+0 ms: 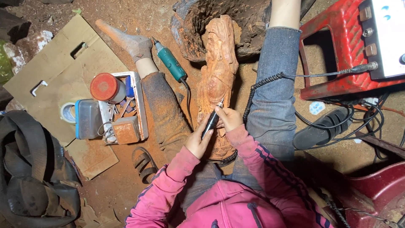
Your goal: Carving intricate details into a wooden statue using an electric rotary tool
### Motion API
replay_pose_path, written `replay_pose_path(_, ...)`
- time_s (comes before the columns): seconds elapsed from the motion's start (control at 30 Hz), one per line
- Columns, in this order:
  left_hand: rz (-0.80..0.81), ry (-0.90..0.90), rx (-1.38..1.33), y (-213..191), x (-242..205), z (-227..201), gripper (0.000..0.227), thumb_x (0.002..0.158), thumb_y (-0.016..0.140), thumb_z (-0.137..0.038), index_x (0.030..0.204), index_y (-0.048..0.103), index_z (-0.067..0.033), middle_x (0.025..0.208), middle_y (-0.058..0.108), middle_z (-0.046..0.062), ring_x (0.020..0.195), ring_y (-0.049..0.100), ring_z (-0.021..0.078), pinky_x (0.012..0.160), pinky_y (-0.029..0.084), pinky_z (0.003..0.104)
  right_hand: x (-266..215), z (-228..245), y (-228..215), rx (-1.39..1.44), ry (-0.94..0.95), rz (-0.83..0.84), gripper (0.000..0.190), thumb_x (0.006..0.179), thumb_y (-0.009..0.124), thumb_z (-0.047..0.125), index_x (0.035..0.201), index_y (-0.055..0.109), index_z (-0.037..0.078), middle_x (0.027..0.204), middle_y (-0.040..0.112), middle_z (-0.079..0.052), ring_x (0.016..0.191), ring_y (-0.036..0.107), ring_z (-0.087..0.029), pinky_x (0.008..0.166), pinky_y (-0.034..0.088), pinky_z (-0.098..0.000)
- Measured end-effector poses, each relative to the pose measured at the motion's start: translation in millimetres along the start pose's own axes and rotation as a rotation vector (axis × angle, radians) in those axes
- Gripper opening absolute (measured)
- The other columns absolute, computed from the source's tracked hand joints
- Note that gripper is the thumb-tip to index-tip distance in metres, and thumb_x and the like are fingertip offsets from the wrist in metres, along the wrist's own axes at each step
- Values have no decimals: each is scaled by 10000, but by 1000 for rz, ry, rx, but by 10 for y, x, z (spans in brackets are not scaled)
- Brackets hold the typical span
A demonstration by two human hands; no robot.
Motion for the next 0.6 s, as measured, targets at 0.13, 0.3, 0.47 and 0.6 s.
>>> replay_pose_path(0.13, 1, -1, 9, 30, -8, 82, 615, 1020, 535, -339, 1587, 302, -389, 1329, 636, 245, 1059, 672, 498, 838, 586, 569, 21, -39, -22, -3, 13, 13, 397, 1030, 617, 342, 908, 643, -35, 715, 726, -231, 587, 740, -239, 545, 627, -356)
replay_pose_path(0.3, -9, -26, 23, 17, -42, 56, 611, 1016, 537, -363, 1582, 312, -409, 1322, 650, 218, 1060, 681, 472, 856, 591, 549, 19, -92, -23, 11, 32, 28, 393, 1023, 630, 342, 915, 636, -36, 722, 728, -217, 585, 741, -226, 542, 631, -345)
replay_pose_path(0.47, -12, -42, 12, 4, -78, 32, 601, 1016, 532, -367, 1579, 324, -404, 1307, 667, 212, 1065, 685, 467, 872, 589, 544, 31, -186, -49, 17, 51, 47, 401, 1024, 631, 338, 933, 634, -53, 730, 726, -252, 586, 749, -264, 531, 638, -385)
replay_pose_path(0.6, -6, -42, 27, 16, -101, 57, 607, 1009, 537, -375, 1577, 326, -399, 1323, 659, 207, 1074, 677, 470, 869, 581, 556, 85, -320, -67, 13, 70, 81, 420, 1034, 613, 364, 986, 628, -53, 739, 725, -253, 608, 753, -279, 544, 636, -413)
Point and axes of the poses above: each hand's wrist, its own x-axis towards the middle knuckle, its own y-axis out of the palm, z = x × y, the point moved 7 cm from there along x, towards the middle knuckle
